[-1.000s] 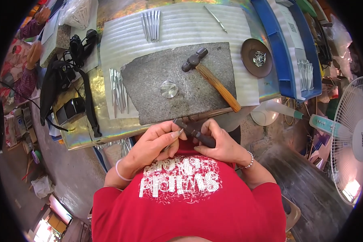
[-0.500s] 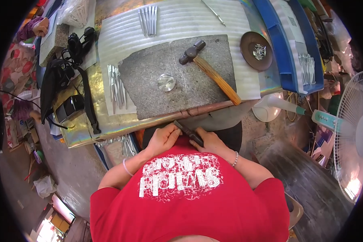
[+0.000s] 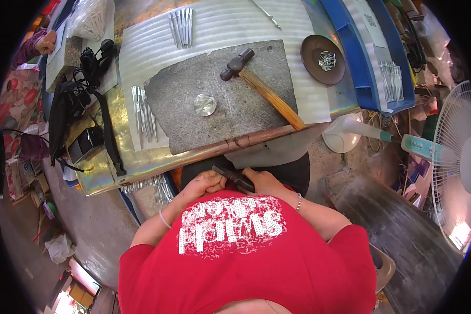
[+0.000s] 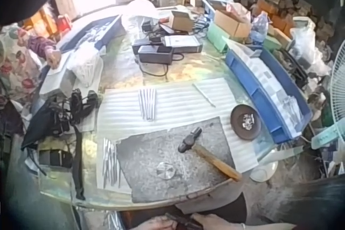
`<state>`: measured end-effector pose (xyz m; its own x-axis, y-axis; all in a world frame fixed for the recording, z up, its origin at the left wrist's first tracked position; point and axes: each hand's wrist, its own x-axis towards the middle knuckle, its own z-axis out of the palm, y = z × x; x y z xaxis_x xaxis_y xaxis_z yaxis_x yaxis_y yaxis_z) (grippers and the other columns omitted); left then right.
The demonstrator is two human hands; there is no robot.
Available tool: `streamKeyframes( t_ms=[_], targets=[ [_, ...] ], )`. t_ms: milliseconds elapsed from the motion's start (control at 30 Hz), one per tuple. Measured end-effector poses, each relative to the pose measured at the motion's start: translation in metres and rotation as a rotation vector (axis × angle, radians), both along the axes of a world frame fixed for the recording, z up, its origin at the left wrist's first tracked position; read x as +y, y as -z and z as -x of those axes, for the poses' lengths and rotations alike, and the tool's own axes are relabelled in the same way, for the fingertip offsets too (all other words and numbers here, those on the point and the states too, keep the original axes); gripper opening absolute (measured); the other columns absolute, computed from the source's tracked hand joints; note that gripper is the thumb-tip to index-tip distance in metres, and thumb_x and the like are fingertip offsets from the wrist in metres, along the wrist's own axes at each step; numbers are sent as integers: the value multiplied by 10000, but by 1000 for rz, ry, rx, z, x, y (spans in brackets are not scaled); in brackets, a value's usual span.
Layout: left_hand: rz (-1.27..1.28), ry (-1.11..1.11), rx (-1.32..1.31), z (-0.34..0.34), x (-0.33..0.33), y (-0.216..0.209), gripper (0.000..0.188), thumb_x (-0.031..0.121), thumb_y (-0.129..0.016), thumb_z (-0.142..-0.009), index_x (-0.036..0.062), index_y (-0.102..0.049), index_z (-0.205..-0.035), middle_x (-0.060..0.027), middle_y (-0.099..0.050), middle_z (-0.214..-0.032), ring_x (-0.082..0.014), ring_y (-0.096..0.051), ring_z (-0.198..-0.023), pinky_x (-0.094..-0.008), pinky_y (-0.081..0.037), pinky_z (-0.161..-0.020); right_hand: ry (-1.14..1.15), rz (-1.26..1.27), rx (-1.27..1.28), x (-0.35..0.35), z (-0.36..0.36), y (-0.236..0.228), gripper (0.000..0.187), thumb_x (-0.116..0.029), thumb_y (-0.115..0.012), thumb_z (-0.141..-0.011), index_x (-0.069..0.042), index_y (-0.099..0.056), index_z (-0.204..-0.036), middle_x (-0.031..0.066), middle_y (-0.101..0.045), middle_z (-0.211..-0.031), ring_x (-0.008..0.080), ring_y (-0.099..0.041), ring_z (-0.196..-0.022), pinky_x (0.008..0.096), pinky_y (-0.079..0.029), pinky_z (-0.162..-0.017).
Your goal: Shaping and hammering small metal components on a stone anvil block.
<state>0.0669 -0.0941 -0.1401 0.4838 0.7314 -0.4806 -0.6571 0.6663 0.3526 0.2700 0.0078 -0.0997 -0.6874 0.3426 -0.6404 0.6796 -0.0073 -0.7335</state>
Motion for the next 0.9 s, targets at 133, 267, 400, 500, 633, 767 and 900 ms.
streamKeyframes(
  t_ms=[133,267,400,500,633,767,900],
  targets=[
    [-427,-35,821,-9,-4,-5,162,204,-510,-926,52,-538,-879,-2,-511,-596,-147,-484,-448,-278,-378,-413,51,35,-64,-3,2,-3,369,-304,-649,-827,-39,-518,-1048,232,-625,-832,410,-613,-832,444,-468,-687],
    [-668,145,1684,-17,-4,-14,67,158,-549,-854,98,-536,-882,-159,-583,-624,-373,-587,-524,-477,-464,-469,140,29,25,-6,2,0,371,-307,-654,-829,-41,-525,-1053,224,-630,-829,410,-615,-830,439,-472,-694],
    [-746,205,1707,-11,-1,-12,81,161,-540,-875,85,-544,-899,-162,-587,-624,-378,-588,-535,-472,-457,-469,125,39,-18,-9,0,6,381,-307,-674,-812,-38,-528,-1039,213,-635,-817,407,-619,-823,436,-473,-691],
    [-586,23,1293,-10,-4,-5,88,163,-526,-904,83,-559,-903,-153,-560,-627,-298,-611,-541,-405,-457,-482,144,61,7,-10,2,0,400,-319,-680,-801,-30,-525,-1030,220,-631,-821,408,-619,-825,435,-472,-689],
    [-366,-17,738,-2,-9,1,163,184,-501,-942,47,-562,-878,-26,-473,-610,-101,-471,-547,-252,-370,-510,137,87,-11,-8,4,-4,431,-341,-683,-792,-23,-521,-1034,235,-627,-839,413,-615,-833,437,-470,-690],
    [-13,15,121,7,-6,1,219,227,-504,-942,36,-554,-846,76,-366,-611,-29,-286,-521,-190,-237,-486,107,34,52,-8,2,-2,498,-392,-688,-779,-8,-514,-1046,251,-619,-848,423,-607,-838,435,-467,-688],
    [176,3,-119,8,-4,0,194,223,-536,-918,46,-553,-838,85,-329,-599,-19,-238,-519,-187,-211,-474,100,47,66,-5,2,-3,551,-428,-696,-765,2,-508,-1052,258,-613,-844,432,-601,-837,435,-464,-686]
  ],
)
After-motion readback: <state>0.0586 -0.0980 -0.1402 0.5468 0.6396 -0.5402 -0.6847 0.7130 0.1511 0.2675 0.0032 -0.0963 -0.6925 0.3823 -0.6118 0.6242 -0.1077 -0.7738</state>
